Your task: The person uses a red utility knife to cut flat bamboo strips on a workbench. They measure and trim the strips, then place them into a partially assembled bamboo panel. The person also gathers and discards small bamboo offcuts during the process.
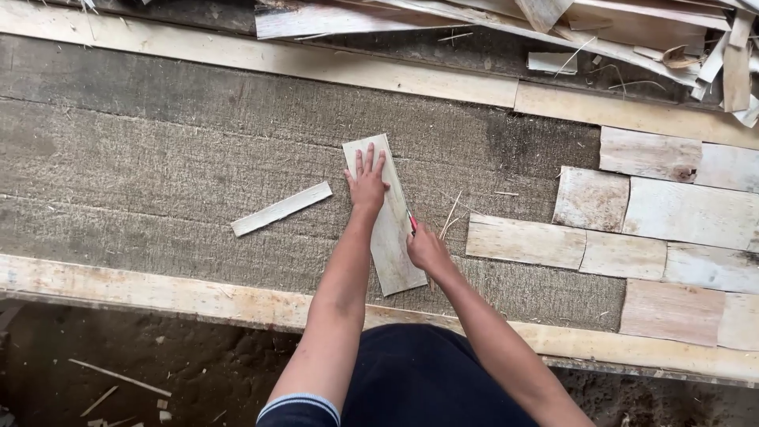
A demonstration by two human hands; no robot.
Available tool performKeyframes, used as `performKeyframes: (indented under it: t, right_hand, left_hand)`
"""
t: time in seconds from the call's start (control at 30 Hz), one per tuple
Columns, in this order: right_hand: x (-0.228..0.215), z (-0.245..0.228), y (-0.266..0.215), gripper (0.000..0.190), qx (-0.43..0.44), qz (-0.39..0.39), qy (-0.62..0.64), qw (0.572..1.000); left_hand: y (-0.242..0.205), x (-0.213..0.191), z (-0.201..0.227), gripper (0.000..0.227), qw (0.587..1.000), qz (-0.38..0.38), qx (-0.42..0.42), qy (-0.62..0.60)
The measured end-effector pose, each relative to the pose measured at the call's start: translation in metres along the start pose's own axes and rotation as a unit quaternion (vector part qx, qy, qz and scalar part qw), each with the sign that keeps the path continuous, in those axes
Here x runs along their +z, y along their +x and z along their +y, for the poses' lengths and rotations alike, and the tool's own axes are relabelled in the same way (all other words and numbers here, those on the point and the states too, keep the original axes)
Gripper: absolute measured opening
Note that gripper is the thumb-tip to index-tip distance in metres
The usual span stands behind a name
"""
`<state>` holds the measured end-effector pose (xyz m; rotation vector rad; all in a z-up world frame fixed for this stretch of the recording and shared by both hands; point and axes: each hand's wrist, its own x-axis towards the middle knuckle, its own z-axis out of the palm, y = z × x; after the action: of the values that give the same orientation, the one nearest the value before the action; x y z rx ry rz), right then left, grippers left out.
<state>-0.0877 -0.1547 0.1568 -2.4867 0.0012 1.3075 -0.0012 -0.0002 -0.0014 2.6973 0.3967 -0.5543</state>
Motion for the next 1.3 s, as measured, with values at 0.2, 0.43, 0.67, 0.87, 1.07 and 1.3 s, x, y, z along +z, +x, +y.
performKeyframes:
  t: [0.2, 0.43, 0.67, 0.87, 1.07, 1.3]
  right_hand:
    - [-0.005, 0.000, -0.013, 0.041, -0.009, 0.003, 0.001, 1.000]
    - [0.008, 0.013, 0.008, 0.044, -0.022, 0.020, -0.006, 1.000]
    - [0.028, 0.036, 0.024, 0.046, -0.020, 0.031, -0.001, 0.999]
    - [0.039, 0.041, -0.009, 0.047, -0.020, 0.017, 0.019, 0.999]
    - [0.058, 0.061, -0.017, 0.048, -0.011, 0.010, 0.020, 1.000]
    - [0.052, 0.055, -0.055, 0.050, -0.008, -0.005, 0.028, 1.000]
  left_hand:
    - [0.002, 0.009, -0.001, 0.091, 0.999, 0.026, -0.004, 0.017]
    - [-0.074, 0.006, 0.023, 0.072, 0.998, 0.035, 0.036, 0.048]
    - [-0.085, 0.026, 0.021, 0.078, 0.999, -0.028, 0.008, 0.025]
    - [-0.080, 0.034, 0.015, 0.079, 0.999, -0.030, -0.001, 0.023]
    - [-0.076, 0.040, 0.015, 0.079, 1.000, -0.016, 0.002, 0.016]
    - [-0.075, 0.043, 0.013, 0.078, 1.000, -0.013, 0.003, 0.009]
